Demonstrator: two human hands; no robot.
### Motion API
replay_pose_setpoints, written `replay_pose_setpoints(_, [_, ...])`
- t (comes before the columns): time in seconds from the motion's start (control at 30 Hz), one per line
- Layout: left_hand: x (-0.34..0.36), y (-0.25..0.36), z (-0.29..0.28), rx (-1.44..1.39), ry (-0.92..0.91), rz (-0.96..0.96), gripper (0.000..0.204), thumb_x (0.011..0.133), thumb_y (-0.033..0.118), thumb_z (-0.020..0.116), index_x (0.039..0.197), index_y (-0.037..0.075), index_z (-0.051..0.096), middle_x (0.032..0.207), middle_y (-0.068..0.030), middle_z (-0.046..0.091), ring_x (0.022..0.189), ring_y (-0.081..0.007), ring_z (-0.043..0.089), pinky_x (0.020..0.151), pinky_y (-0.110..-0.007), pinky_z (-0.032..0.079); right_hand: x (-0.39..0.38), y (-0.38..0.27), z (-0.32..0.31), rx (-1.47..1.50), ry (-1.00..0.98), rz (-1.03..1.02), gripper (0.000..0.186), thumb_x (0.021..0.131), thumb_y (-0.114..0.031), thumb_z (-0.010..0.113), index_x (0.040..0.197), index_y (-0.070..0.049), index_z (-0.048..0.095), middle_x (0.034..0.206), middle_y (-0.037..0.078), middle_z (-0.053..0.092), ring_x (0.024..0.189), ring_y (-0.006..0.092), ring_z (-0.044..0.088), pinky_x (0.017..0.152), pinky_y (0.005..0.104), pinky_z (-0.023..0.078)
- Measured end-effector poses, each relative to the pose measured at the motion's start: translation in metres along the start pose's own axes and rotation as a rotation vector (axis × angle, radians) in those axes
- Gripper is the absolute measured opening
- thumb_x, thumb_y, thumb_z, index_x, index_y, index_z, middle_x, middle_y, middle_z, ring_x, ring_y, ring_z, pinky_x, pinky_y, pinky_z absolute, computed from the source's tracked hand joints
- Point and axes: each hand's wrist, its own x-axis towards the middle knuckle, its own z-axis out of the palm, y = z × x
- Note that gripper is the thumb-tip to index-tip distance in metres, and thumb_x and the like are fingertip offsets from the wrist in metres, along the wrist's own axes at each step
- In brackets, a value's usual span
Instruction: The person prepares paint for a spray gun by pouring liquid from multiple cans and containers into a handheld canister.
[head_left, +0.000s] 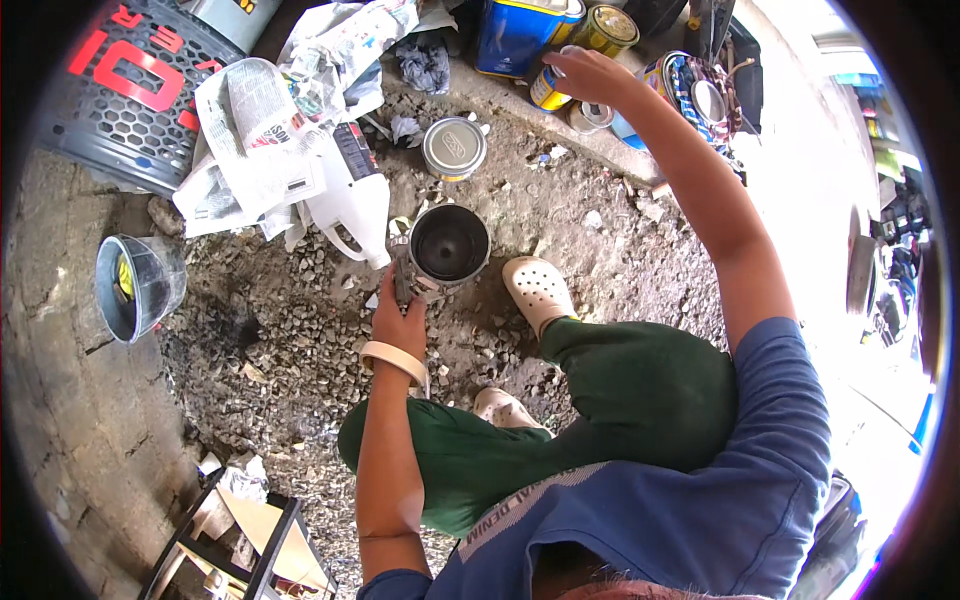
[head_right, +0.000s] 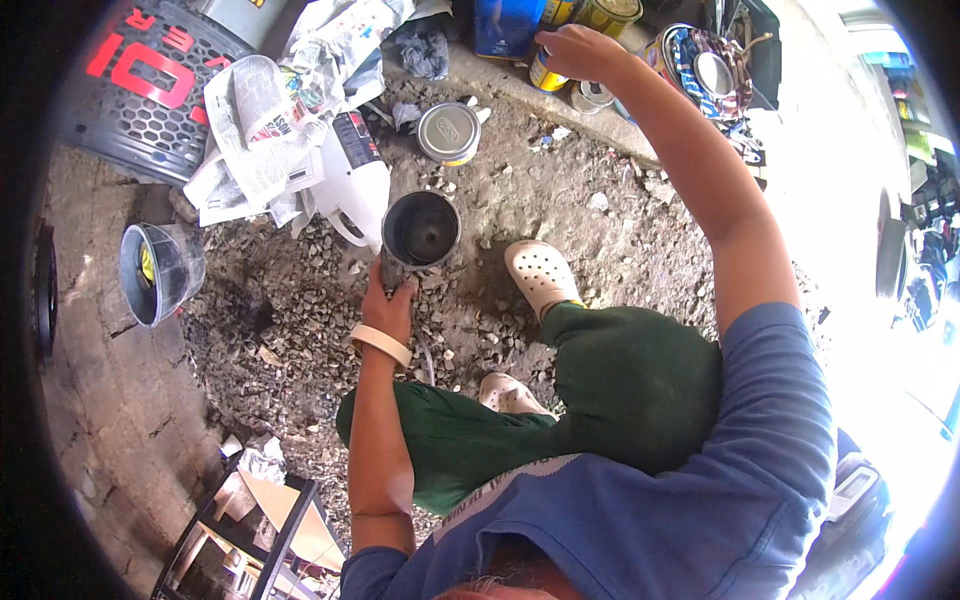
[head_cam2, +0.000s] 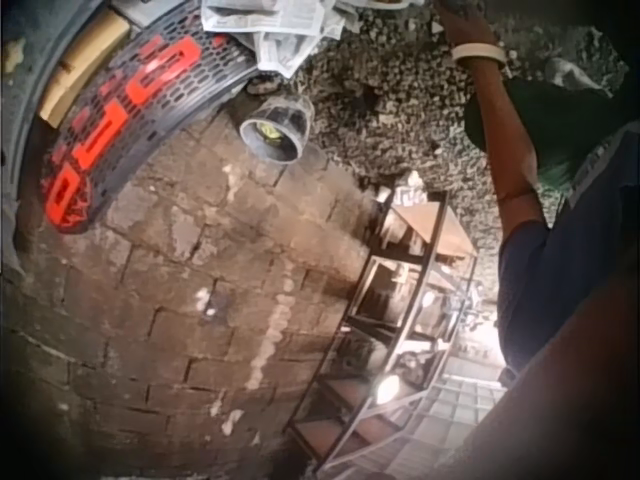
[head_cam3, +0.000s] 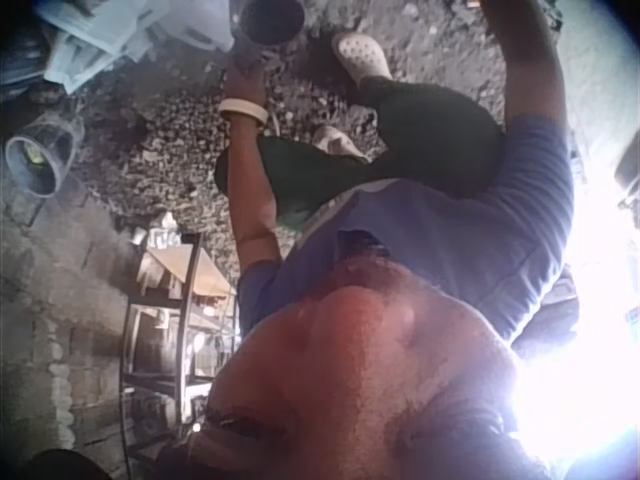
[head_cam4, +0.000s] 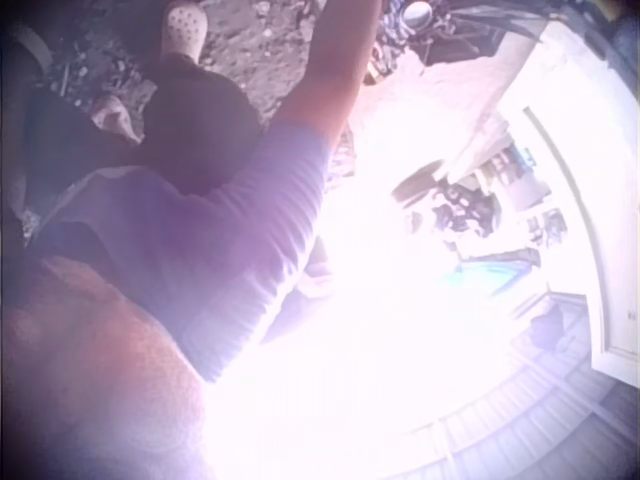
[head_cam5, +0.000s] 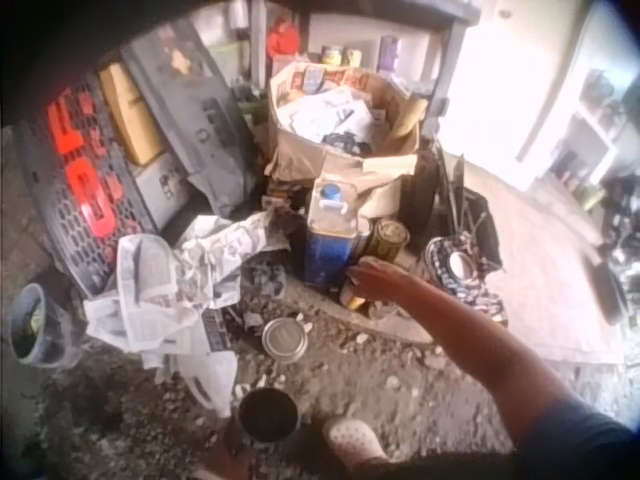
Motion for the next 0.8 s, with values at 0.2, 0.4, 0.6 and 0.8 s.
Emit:
replay_pose_setpoints(0.2, [0.002,0.002,-0.001,-0.017,-0.001,-0.036,0.06,0.094,0.01,0.058,0.151,0.005,0.039,0.129,-0.0254,0.063,0.117,-0.0395,0.063,0.099,-0.044,0.048,-0.003,0.003,0.002,0.068,0.114,-0.003,0.042,0.088,-0.022,0.065,0.126,-0.006,0.061,0.103,0.024,0.069,0.096,0.0409,0.069,0.084,0.0494,0.056])
replay_pose_setpoints(0.4, [0.002,-0.003,0.001,0.007,0.014,-0.025,0.061,0.093,0.011,0.06,0.151,0.005,0.04,0.128,-0.0251,0.064,0.115,-0.0397,0.064,0.097,-0.045,0.048,-0.006,-0.002,0.003,0.028,0.122,-0.023,0.042,0.088,-0.022,0.064,0.128,-0.008,0.06,0.105,0.024,0.069,0.098,0.0421,0.068,0.086,0.0506,0.054])
replay_pose_setpoints(0.6, [0.008,-0.012,0.001,-0.001,0.034,0.026,0.063,0.092,0.011,0.062,0.151,0.005,0.04,0.128,-0.0245,0.064,0.115,-0.0385,0.064,0.096,-0.044,0.049,-0.006,-0.001,-0.002,0.062,0.082,-0.013,0.044,0.088,-0.024,0.065,0.129,-0.009,0.06,0.101,0.025,0.069,0.097,0.0418,0.068,0.086,0.05,0.055])
replay_pose_setpoints(0.8, [0.008,-0.02,0.004,-0.014,0.06,0.036,0.059,0.091,0.01,0.062,0.147,0.002,0.043,0.112,-0.0169,0.067,0.098,-0.0281,0.064,0.088,-0.038,0.051,-0.011,-0.005,0.0,0.092,0.078,0.011,0.046,0.088,-0.02,0.063,0.134,-0.014,0.057,0.112,0.022,0.064,0.103,0.04,0.066,0.089,0.0479,0.053])
